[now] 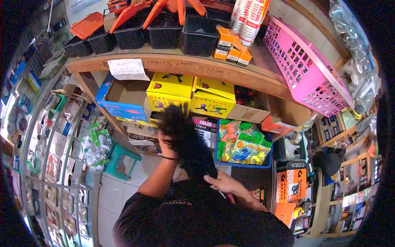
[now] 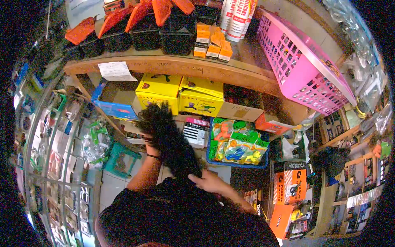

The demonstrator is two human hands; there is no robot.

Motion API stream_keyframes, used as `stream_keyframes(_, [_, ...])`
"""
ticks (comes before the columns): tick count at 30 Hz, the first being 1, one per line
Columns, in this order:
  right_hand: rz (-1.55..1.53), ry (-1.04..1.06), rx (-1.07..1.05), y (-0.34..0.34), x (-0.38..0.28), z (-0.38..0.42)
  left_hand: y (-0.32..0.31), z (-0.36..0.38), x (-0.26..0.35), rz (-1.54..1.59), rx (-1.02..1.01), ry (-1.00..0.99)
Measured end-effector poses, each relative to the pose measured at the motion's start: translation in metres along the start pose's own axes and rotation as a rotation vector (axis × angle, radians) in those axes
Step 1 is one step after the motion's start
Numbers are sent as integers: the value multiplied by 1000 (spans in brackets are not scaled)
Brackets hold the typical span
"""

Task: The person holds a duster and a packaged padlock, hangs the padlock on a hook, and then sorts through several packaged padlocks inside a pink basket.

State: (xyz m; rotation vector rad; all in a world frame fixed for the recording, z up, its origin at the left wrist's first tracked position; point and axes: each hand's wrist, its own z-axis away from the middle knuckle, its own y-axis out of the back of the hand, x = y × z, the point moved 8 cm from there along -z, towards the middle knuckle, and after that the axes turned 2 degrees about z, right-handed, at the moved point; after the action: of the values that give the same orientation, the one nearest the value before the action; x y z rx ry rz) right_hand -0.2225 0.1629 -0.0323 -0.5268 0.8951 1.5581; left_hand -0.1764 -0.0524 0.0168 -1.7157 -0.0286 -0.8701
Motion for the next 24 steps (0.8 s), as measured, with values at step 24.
stream_keyframes(24, [31,220,324,13,-26,-3,-83,15,33,520,-121,192])
